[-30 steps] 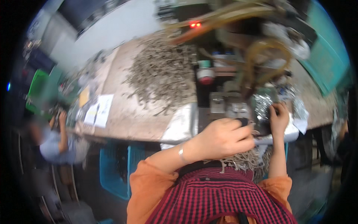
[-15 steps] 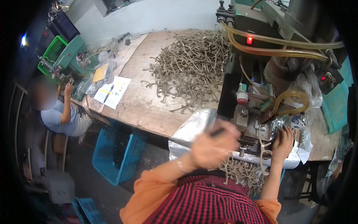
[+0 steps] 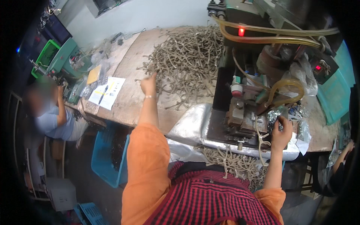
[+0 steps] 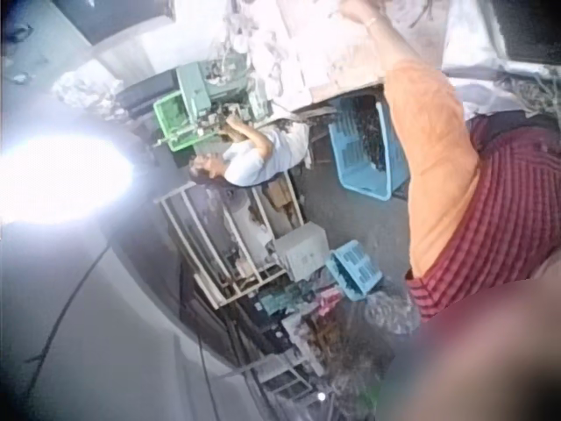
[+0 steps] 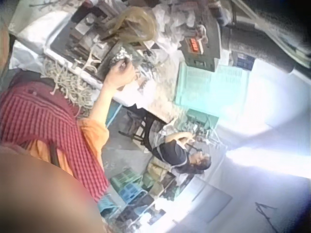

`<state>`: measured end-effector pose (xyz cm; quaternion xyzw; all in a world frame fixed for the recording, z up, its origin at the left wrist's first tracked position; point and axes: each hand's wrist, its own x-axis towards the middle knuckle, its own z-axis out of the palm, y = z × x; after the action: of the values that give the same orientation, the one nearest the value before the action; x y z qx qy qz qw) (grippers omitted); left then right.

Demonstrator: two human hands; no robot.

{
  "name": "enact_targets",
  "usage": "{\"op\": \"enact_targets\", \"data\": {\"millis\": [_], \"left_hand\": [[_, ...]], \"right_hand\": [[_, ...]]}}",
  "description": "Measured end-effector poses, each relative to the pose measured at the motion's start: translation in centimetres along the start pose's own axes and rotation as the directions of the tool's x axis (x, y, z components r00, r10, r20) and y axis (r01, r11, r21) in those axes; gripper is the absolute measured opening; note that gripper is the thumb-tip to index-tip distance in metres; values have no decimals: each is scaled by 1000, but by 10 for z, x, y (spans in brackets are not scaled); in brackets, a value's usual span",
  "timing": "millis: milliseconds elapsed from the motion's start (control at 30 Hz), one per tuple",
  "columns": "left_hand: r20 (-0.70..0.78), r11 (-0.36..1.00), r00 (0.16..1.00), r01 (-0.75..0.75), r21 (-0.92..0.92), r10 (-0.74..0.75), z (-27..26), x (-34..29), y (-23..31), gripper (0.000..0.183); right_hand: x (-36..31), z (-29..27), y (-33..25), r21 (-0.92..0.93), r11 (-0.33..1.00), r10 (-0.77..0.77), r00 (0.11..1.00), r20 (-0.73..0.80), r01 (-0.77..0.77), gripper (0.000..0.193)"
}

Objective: The person repeatedly picks up wire-like components and small metallic parts, places them into a machine, and operates a lever to process them. The processed items are collected in a pile on the table. The task is performed continuously throughout the clip.

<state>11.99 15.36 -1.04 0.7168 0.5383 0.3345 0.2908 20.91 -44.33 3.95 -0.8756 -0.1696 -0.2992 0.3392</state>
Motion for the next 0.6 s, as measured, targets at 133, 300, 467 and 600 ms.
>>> {"op": "enact_targets", "data": {"millis": [133,300,467,600], "left_hand": [[64,960,996,-46,-277,66,1,-58,-5,37],[99,762,965,-127,-635,244,-37,-90,24,19],[298,474,880,98,-875,370,-61,-162,85,13],[261,237,795,152,-960,548,-92,-236,142,11]], "right_hand": [[-32,-23,10,164,965,208,978,-14,-203,16],[-17,-58,-36,308,913,246,964,104,-266,13],[35,-36,-96,568,786,62,946,319,-243,23],[32,-20,-106,702,579,180,905,385,-414,51]]}}
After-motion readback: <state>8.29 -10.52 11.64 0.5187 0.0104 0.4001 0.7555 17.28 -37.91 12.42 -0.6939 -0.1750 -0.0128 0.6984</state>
